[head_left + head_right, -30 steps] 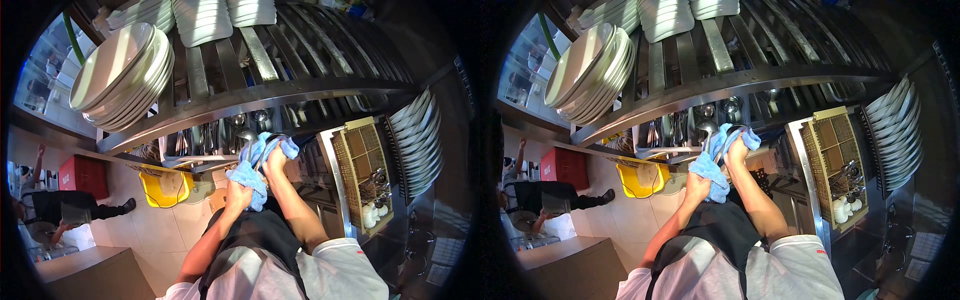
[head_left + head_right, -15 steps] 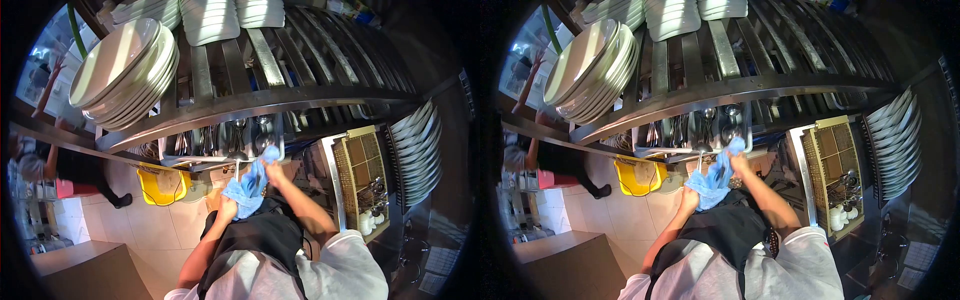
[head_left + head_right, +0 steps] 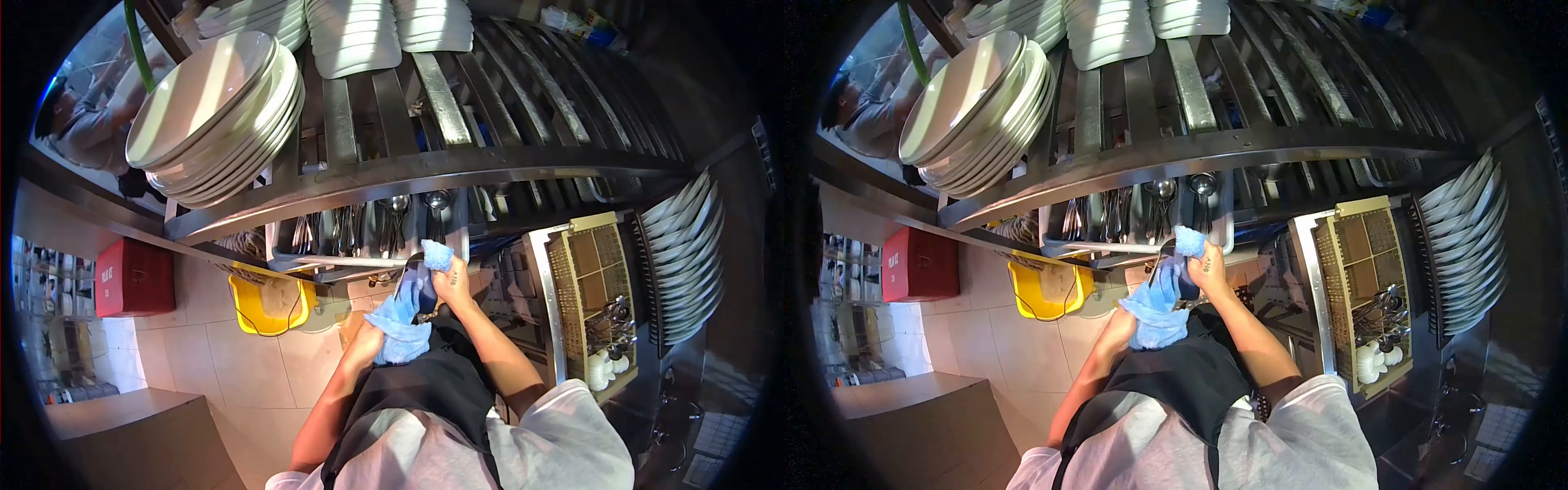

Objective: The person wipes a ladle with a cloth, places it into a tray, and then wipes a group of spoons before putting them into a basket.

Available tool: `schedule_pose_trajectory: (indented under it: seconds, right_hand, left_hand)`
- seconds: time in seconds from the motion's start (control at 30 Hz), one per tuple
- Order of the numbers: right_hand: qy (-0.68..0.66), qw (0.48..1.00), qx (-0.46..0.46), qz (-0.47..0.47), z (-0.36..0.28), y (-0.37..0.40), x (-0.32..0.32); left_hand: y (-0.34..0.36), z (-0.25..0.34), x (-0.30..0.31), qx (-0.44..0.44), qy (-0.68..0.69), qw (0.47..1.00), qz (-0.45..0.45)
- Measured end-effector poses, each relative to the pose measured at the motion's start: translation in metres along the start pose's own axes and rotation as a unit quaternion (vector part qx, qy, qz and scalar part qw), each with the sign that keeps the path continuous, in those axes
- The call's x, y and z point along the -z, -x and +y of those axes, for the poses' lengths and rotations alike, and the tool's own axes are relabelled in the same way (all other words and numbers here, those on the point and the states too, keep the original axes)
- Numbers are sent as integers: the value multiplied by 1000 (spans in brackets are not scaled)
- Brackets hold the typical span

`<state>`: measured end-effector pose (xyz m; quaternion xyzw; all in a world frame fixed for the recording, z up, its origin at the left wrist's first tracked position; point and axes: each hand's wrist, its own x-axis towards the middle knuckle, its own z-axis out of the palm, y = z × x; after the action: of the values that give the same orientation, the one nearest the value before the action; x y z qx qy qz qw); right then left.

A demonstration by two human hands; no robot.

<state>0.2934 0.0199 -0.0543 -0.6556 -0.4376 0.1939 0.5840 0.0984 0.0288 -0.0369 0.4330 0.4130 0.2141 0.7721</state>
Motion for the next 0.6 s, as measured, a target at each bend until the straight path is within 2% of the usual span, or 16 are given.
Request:
schedule_pose_trajectory:
  seconds: [0.03, 0.07, 0.1, 0.13, 0.17, 0.23, 0.27, 0.3, 0.37, 0.4, 0.43, 0.5, 0.53, 0.57, 0.6]
  right_hand:
    - [1, 1000, -1, 4, -8, 1, 5]
    - [75, 997, -11, -17, -15, 3, 11]
    - [148, 988, -20, -38, -18, 4, 15]
    - [102, 992, 37, -63, -18, 1, 16]
    - [120, 983, 92, -107, -15, -6, 19]
    - [173, 944, 127, -251, -27, -21, 27]
    - [249, 910, 124, -307, -39, -26, 31]
    - [334, 877, 175, -298, -35, -29, 29]
    - [412, 806, 233, -355, -27, -39, 24]
    - [418, 794, 263, -353, -21, -44, 23]
    - [398, 805, 291, -332, -19, -50, 27]
    - [243, 887, 314, -234, -6, -66, 29]
    - [197, 926, 286, -146, -14, -68, 31]
    - [180, 946, 249, -101, -22, -67, 30]
    - [168, 962, 214, -27, -21, -65, 26]
  left_hand:
    - [4, 12, -1, 1, -2, 1000, -3]
    - [9, 24, 0, -82, -237, 968, 23]
    - [12, 30, 4, -161, -457, 873, 50]
    - [4, 18, 11, -136, -544, 821, 109]
    - [5, 15, 17, -136, -546, 820, 109]
    - [16, 48, 7, -162, -658, 735, 37]
    - [16, 55, 4, -192, -673, 714, 25]
    - [13, 60, -1, -195, -673, 713, 18]
    - [6, 70, -14, -254, -676, 691, 3]
    - [3, 77, -21, -218, -679, 701, 10]
    - [-4, 80, -24, -221, -680, 699, 11]
    - [-14, 78, -23, -171, -620, 760, 89]
    - [-25, 71, -13, -194, -534, 821, 53]
    - [-31, 58, -10, -196, -531, 822, 56]
    - [-33, 55, -16, -171, -424, 888, 56]
